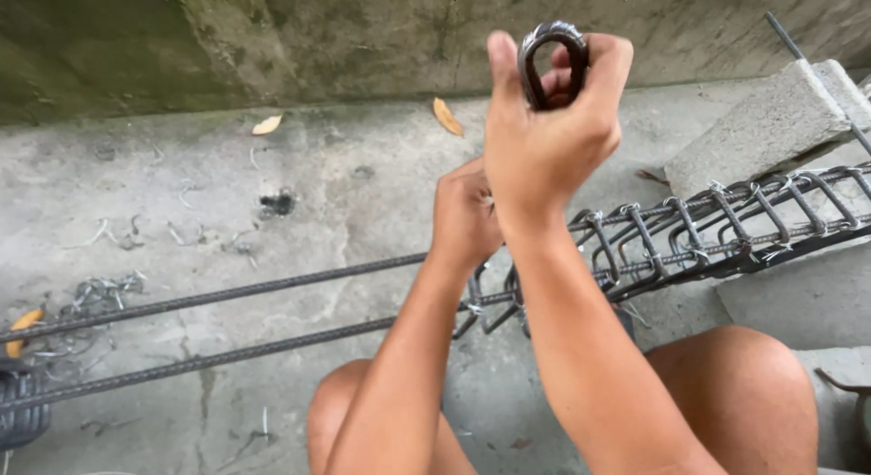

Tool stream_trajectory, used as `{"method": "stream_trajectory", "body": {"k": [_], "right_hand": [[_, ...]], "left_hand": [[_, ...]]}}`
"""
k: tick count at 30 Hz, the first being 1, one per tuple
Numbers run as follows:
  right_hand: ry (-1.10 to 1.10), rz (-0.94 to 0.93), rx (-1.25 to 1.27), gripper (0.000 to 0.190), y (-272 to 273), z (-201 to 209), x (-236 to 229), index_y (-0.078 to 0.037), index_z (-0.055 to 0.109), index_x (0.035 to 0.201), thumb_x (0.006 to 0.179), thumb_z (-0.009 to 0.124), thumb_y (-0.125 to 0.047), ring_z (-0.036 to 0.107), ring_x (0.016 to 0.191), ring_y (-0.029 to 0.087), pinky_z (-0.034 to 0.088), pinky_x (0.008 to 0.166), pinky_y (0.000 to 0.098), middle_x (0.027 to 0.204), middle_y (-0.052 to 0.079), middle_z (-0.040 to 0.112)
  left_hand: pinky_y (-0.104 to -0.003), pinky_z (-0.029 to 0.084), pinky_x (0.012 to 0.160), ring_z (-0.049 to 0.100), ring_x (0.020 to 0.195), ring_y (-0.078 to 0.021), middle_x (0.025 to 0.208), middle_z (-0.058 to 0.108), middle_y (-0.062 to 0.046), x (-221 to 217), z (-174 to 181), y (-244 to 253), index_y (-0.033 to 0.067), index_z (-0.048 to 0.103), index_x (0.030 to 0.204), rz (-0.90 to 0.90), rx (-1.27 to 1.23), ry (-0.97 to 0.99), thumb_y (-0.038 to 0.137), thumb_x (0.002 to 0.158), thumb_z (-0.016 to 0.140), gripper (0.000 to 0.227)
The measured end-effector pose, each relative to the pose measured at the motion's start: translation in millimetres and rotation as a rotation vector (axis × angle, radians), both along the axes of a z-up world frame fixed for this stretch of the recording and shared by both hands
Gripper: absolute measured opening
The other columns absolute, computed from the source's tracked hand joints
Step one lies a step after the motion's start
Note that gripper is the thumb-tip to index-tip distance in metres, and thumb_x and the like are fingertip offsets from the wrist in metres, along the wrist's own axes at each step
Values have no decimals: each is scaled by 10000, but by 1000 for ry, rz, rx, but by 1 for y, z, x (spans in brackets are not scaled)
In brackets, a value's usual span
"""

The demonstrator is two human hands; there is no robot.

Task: Tying rebar intersections together using wire and a manual twisting hook tool

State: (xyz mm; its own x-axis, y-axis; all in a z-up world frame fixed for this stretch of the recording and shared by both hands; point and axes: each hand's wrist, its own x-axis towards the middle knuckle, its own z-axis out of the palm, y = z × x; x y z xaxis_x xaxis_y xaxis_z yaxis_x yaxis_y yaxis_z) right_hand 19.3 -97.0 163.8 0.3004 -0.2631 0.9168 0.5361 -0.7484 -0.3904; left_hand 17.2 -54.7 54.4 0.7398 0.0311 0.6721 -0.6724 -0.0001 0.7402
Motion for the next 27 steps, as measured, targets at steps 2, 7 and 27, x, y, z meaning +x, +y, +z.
{"method": "stream_trajectory", "body": {"k": [2, 7, 27], "right_hand": [[-22, -35, -77, 412, 2, 3, 19, -66, 498, 883, 911, 847, -283, 538, 548, 140, 479, 506, 289, 702, 25, 598], [37, 193, -168, 280, 13, 2, 33, -24, 535, 718, 832, 791, -31, 414, 505, 152, 412, 474, 293, 609, 35, 567], [442, 578, -207, 615, -39, 11, 40, -89, 479, 766, 966, 1061, -75, 396, 605, 82, 372, 571, 235, 694, -13, 510]], "left_hand": [[-336, 450, 599, 505, 623, -207, 783, 665, -87, 1, 0, 2, -13, 676, 819, 48, -11, 13, -25, 725, 681, 95], [-336, 451, 577, 483, 617, -175, 717, 628, -85, 11, -4, 20, -34, 633, 781, 111, -85, 68, -76, 757, 634, 48], [-252, 567, 738, 669, 777, -129, 895, 733, -55, 17, -6, 24, -29, 673, 1192, -295, -132, 303, -35, 940, 628, 256]]}}
